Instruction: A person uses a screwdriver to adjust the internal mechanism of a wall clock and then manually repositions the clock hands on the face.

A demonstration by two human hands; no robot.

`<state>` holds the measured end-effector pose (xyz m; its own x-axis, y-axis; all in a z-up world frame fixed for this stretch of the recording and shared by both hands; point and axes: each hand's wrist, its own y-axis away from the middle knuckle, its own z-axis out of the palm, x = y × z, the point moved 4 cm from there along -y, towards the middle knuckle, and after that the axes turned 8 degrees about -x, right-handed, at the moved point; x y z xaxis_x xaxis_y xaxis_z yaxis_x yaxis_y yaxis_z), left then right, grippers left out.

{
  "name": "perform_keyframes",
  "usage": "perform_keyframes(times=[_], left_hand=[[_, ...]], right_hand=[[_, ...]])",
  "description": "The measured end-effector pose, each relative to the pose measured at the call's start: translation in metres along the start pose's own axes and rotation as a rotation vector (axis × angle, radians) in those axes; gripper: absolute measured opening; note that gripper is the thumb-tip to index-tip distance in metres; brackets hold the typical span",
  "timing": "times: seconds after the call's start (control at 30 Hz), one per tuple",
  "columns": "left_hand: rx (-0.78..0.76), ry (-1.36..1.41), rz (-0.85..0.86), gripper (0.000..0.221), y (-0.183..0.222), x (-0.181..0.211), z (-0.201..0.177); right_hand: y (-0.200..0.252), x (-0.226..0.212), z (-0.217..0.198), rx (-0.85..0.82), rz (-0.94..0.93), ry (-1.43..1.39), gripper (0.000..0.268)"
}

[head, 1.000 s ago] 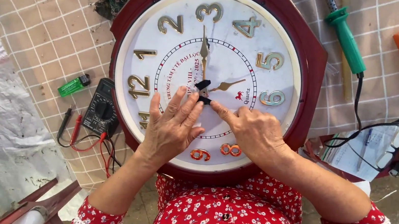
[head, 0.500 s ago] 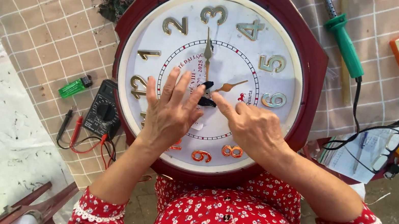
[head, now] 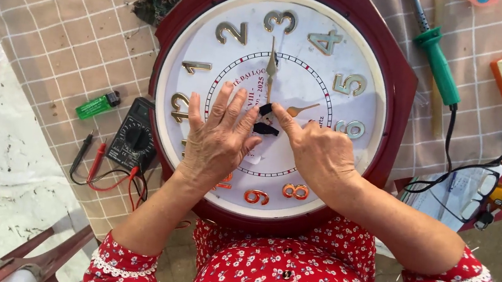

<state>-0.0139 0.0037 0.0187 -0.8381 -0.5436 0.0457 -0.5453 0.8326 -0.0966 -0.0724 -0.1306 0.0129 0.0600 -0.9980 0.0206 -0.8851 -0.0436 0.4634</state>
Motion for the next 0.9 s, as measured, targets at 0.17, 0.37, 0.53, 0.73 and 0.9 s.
perform_keyframes(times=[0.17, 0.37, 0.53, 0.73, 0.9], left_hand=[[0.033, -0.019, -0.049, 0.031, -0.010, -0.004, -0.009], [0.022, 0.016, 0.017, 0.030, -0.021, 0.004, 0.000], [-0.029, -0.063, 0.025, 0.034, -0.015, 0.008, 0.011], [-0.025, -0.150, 0.051, 0.036, -0.019, 0.016, 0.003], [-0.039, -0.170, 0.078, 0.034, -0.021, 0.017, -0.001]], right_hand=[[0.011, 0.010, -0.024, 0.155, -0.029, -0.241, 0.054], [0.060, 0.060, -0.009, 0.749, 0.101, -0.570, 0.039], [0.075, 0.084, 0.037, 0.857, 0.219, -0.565, 0.032], [0.066, 0.079, 0.040, 0.925, 0.226, -0.527, 0.035], [0.064, 0.075, 0.037, 0.948, 0.184, -0.522, 0.029]])
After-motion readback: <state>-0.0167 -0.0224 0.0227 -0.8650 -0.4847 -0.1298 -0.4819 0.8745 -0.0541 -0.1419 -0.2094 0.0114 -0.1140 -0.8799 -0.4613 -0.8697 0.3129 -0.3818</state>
